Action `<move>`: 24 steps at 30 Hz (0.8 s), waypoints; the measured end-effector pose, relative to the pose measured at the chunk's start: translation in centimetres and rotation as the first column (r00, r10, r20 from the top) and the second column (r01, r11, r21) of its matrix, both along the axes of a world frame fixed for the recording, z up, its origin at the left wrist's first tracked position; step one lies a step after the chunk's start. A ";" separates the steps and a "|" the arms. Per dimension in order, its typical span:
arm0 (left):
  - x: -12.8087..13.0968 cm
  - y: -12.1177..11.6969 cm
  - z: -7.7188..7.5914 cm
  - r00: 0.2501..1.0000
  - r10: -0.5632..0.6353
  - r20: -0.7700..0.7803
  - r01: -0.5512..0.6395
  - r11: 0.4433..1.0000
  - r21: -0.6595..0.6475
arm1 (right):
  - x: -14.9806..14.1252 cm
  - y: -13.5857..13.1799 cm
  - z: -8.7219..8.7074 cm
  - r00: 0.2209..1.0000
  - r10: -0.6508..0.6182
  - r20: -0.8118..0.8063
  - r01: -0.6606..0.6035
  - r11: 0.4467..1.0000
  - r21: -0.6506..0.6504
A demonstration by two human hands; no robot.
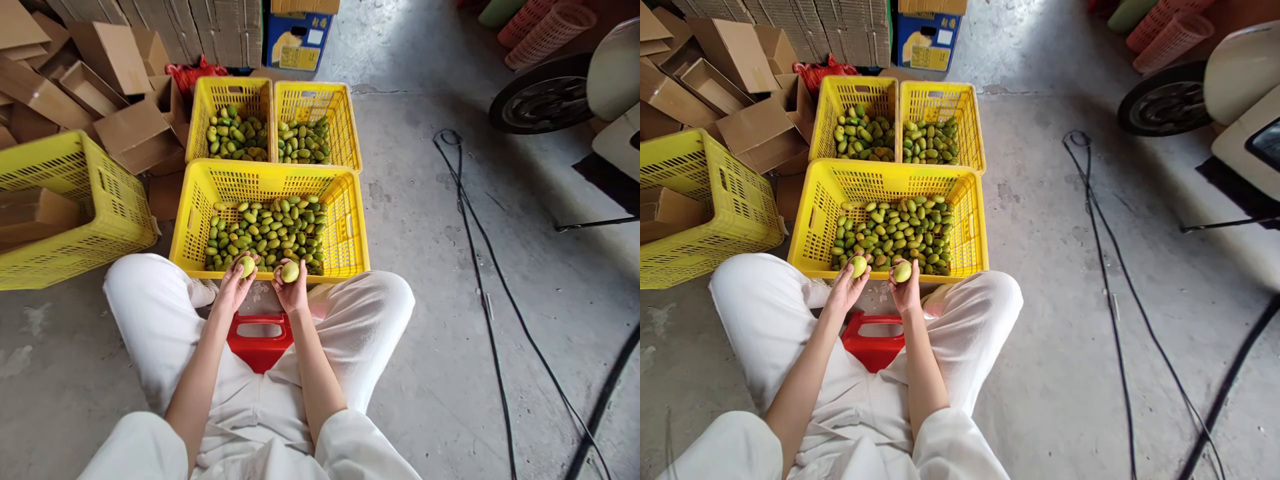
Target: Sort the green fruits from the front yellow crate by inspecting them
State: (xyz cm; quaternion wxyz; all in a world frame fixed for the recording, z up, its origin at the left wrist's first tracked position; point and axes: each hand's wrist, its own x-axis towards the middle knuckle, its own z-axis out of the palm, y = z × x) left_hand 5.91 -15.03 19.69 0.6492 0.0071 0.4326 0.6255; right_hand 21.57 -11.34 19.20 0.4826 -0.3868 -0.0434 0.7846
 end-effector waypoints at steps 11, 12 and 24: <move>0.0 0.5 -0.5 0.992 0.119 0.040 -0.120 0.992 0.032 | 0.4 0.2 -0.7 0.984 -0.173 -0.032 0.168 0.979 -0.117; -0.2 0.5 -0.4 0.989 0.136 0.059 -0.138 0.990 0.034 | 0.5 0.2 -0.9 0.983 -0.184 -0.027 0.180 0.977 -0.117; 0.1 0.9 1.5 0.993 0.031 0.115 -0.019 0.994 -0.103 | -0.5 -0.2 -1.2 1.000 -0.011 -0.001 0.011 0.999 0.046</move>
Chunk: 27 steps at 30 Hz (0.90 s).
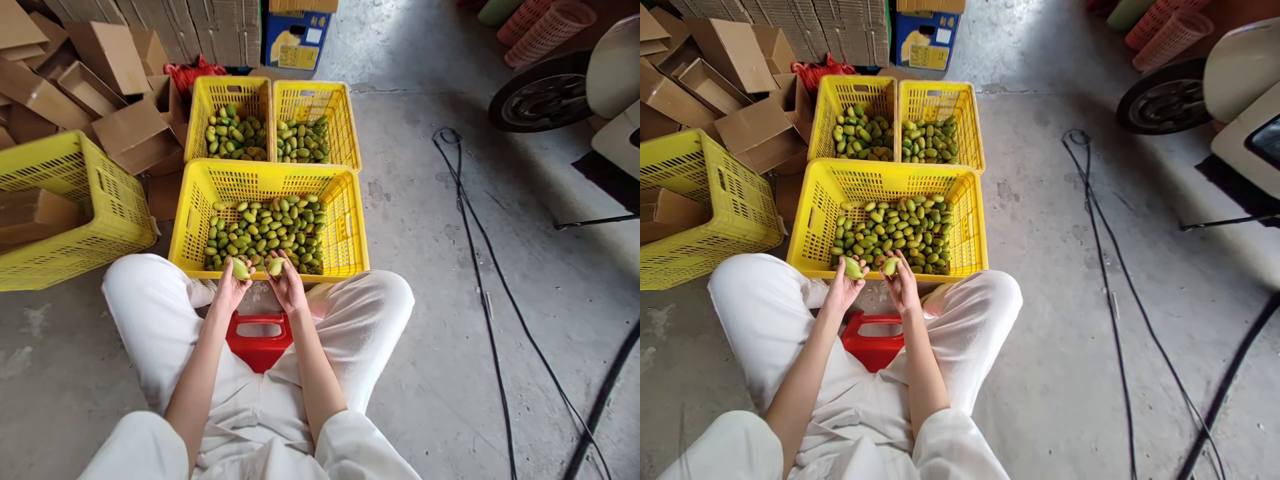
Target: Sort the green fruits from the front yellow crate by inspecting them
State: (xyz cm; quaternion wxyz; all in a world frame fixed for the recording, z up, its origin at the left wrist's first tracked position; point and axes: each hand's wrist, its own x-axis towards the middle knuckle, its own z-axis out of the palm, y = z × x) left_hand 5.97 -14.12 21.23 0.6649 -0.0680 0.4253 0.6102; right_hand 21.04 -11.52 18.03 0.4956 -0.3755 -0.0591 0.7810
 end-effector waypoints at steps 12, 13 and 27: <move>0.4 -0.9 -0.8 0.972 -0.223 -0.078 0.230 0.969 0.095 | 0.4 0.1 0.1 1.000 -0.028 -0.013 0.027 0.998 -0.049; 0.4 -0.9 -0.9 0.975 -0.203 -0.095 0.212 0.973 0.096 | 0.4 0.1 0.0 0.999 -0.035 -0.037 0.033 0.998 -0.058; 0.2 0.0 -0.5 0.998 -0.014 -0.062 0.015 1.000 0.006 | 0.4 -0.3 0.4 1.000 -0.007 0.002 0.007 1.000 -0.006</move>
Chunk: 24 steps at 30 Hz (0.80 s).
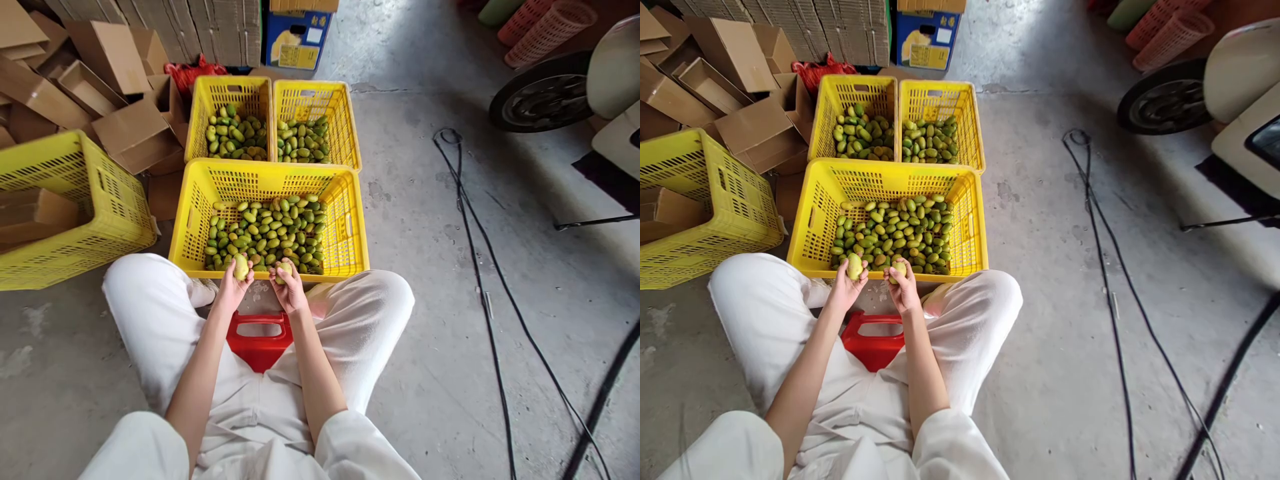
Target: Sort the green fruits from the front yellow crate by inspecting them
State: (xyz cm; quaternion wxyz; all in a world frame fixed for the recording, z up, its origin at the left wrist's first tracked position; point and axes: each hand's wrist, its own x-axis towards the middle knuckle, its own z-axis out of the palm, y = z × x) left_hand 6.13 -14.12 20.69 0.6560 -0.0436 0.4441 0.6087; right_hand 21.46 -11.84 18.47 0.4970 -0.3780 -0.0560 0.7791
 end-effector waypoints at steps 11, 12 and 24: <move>0.0 -0.4 -0.4 0.997 0.061 -0.041 -0.059 0.996 0.063 | -0.4 0.2 -1.1 0.999 0.038 -0.013 -0.038 0.999 0.000; 0.1 -0.4 -0.3 0.997 0.063 -0.037 -0.060 0.995 0.079 | -0.4 0.2 -1.3 0.999 0.035 -0.008 -0.035 0.999 0.004; 0.1 -0.3 1.4 0.990 -0.100 0.098 0.088 0.988 0.128 | -0.3 -0.1 -0.2 0.981 0.180 0.075 -0.177 0.983 -0.038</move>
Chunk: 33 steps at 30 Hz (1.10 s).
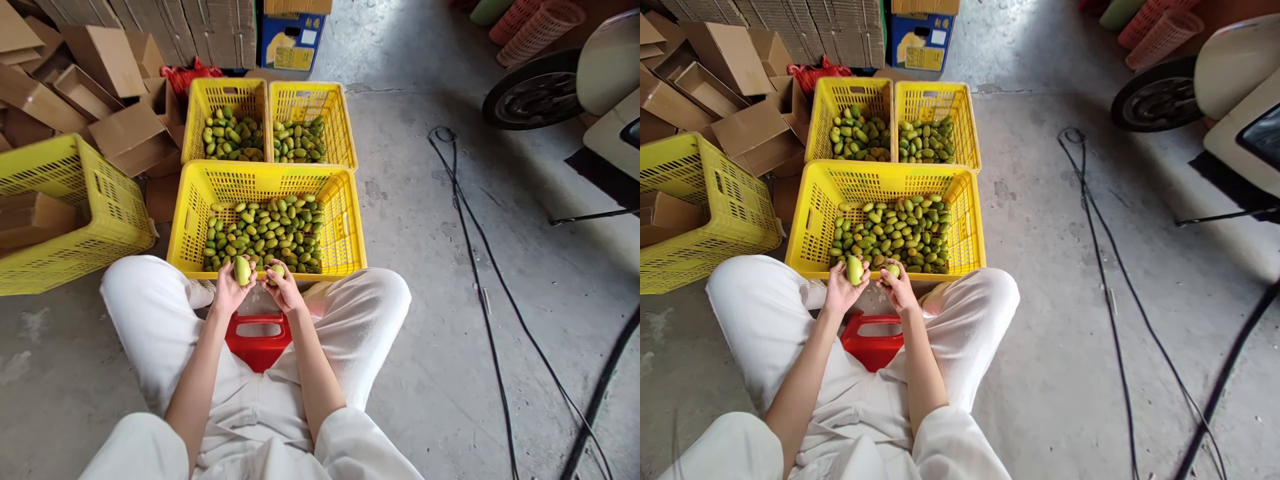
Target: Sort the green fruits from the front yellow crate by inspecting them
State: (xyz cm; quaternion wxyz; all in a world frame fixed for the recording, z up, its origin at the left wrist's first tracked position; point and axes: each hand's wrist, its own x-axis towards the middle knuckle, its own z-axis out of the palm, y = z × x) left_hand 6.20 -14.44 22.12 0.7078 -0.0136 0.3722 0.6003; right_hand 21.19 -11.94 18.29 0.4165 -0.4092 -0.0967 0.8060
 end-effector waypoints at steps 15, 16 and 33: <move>-0.4 -0.2 -1.4 0.998 0.014 -0.067 -0.015 1.000 -0.022 | 0.1 0.0 0.3 0.999 -0.039 -0.018 0.040 0.998 0.040; -0.4 -0.2 -1.3 0.998 0.006 -0.067 -0.008 1.000 -0.030 | 0.1 -0.1 0.4 0.999 -0.030 -0.016 0.031 0.999 0.044; -0.1 -0.1 -1.5 0.990 0.045 -0.135 -0.053 0.997 -0.052 | 0.1 0.2 1.2 0.993 -0.099 -0.061 0.105 0.988 0.111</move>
